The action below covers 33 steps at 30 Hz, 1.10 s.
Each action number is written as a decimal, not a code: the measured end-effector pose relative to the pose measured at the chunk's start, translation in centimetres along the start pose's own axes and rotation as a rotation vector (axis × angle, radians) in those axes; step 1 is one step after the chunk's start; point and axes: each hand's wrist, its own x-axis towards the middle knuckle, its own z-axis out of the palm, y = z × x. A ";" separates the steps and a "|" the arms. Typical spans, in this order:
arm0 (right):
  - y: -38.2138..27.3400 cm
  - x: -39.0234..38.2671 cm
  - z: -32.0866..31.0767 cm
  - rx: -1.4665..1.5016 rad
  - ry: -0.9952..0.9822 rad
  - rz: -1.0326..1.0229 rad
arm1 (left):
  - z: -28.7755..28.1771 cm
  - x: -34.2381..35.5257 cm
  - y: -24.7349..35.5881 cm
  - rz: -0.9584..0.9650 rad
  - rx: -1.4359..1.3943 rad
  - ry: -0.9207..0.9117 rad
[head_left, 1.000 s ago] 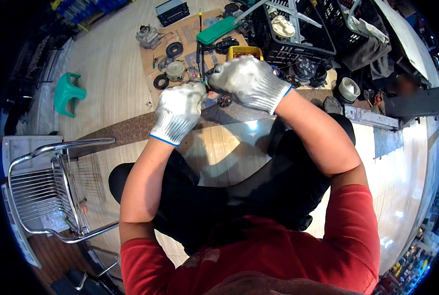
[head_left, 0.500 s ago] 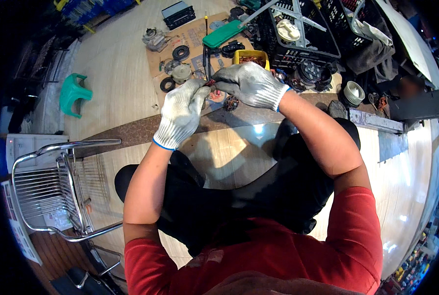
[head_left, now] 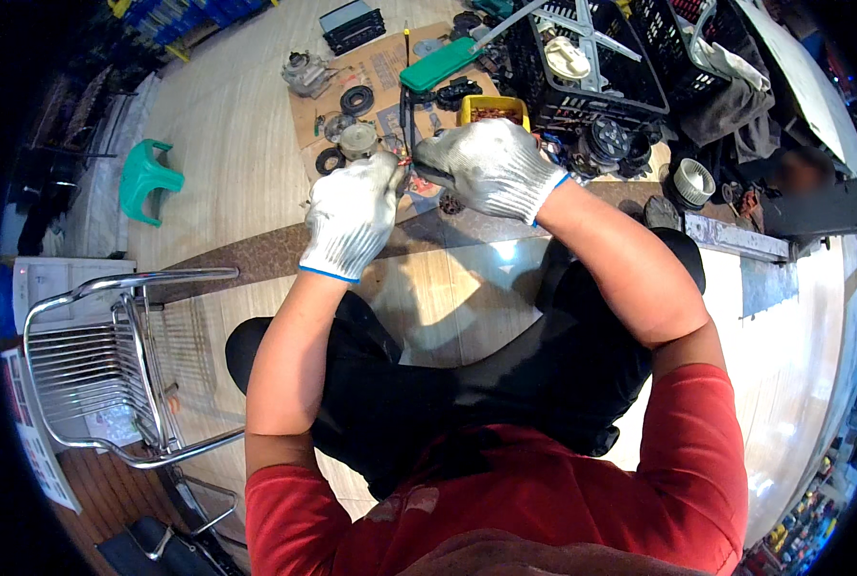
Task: The person assembles or repairs a mechanical assembly by threading thin copper wire through components and securing it.
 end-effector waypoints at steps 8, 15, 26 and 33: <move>2.5 0.5 1.1 0.275 -0.027 -0.106 | -1.0 0.3 -0.7 0.149 -0.259 -0.147; 1.6 0.7 1.8 0.371 0.061 -0.165 | -1.7 0.1 -0.6 -0.195 -0.493 -0.031; -1.4 1.1 2.9 0.368 0.035 0.203 | 0.7 0.1 -1.1 -0.119 -0.024 0.182; -0.9 1.6 2.0 0.338 -0.049 0.232 | 1.0 0.3 -1.7 0.010 0.274 0.123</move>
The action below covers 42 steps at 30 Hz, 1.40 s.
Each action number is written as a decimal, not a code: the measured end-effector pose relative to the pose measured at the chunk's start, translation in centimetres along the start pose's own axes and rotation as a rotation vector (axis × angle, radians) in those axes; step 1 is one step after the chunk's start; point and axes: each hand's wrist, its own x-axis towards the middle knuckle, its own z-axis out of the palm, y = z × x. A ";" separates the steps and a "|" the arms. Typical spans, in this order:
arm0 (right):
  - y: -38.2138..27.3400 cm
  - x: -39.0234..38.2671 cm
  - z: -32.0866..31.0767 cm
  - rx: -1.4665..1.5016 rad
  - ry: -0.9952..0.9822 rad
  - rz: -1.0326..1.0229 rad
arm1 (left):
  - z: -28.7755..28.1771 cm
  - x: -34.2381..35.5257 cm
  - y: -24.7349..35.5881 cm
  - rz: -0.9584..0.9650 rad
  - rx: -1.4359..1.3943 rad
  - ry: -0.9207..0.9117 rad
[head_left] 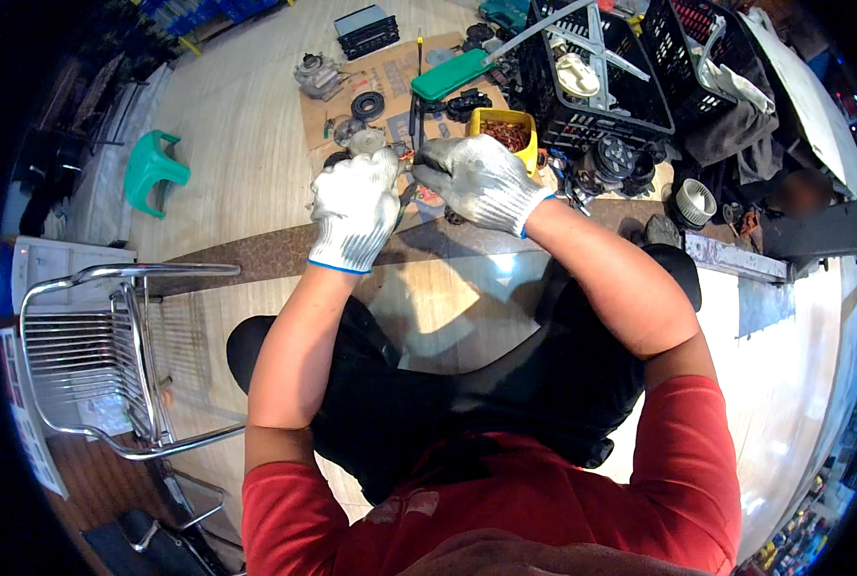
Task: The person assembles or repairs a mechanical assembly by threading thin copper wire through components and securing it.
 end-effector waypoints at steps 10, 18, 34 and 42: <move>3.5 -0.2 -2.7 -0.187 0.004 -0.300 | -1.0 0.0 1.4 0.154 -0.443 -0.196; 3.7 -0.6 -0.8 -0.086 -0.035 -0.418 | -2.0 -0.2 1.1 -0.111 -0.689 -0.032; 3.3 0.0 0.5 0.058 0.042 -0.364 | -1.2 0.2 1.5 0.073 -0.269 0.096; 1.1 -0.3 -1.4 -0.058 0.056 -0.226 | -3.3 -0.2 0.5 0.025 -0.818 -0.235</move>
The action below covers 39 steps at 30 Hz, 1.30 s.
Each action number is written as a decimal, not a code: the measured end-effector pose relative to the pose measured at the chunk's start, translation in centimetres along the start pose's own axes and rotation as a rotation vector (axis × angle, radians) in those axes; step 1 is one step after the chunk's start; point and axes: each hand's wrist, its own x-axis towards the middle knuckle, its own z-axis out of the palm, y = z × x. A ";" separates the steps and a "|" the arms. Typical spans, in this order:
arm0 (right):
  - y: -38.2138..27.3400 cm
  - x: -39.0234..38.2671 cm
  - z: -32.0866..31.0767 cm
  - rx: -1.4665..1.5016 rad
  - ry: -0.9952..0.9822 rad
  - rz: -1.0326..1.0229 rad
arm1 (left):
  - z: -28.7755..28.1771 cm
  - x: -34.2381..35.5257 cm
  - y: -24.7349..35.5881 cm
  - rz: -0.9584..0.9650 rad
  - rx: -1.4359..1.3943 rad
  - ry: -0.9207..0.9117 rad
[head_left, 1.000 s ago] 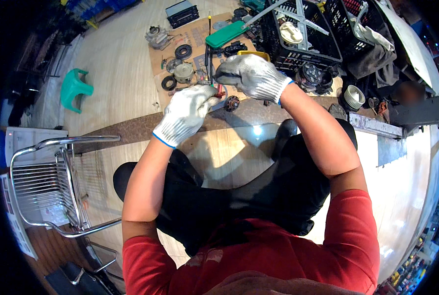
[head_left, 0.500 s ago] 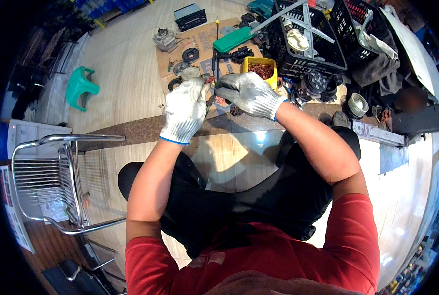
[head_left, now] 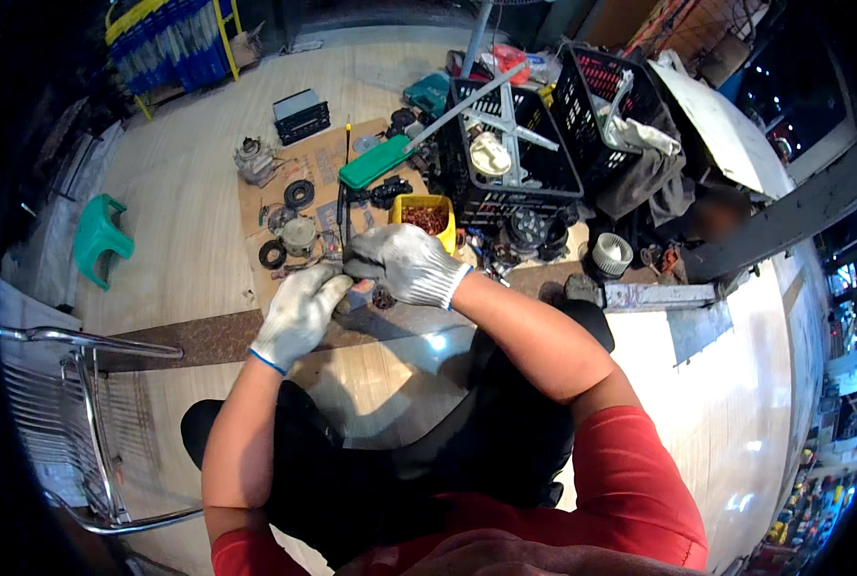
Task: The person assembles or repairs a mechanical assembly by threading thin copper wire through components and securing it.
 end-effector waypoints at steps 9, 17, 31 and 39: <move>-0.4 0.1 -1.7 0.039 -0.059 -0.020 | -1.5 -0.6 0.9 -0.286 -0.293 -0.041; 0.0 0.4 -2.8 0.128 -0.287 0.090 | 0.6 -1.0 0.9 0.174 0.369 0.290; 0.3 -0.3 -1.8 -0.024 -0.150 -0.083 | -1.6 -0.7 1.5 -0.180 -0.120 -0.079; -0.8 0.2 -2.6 0.036 0.017 0.037 | -0.9 -0.4 1.1 -0.333 -0.427 0.053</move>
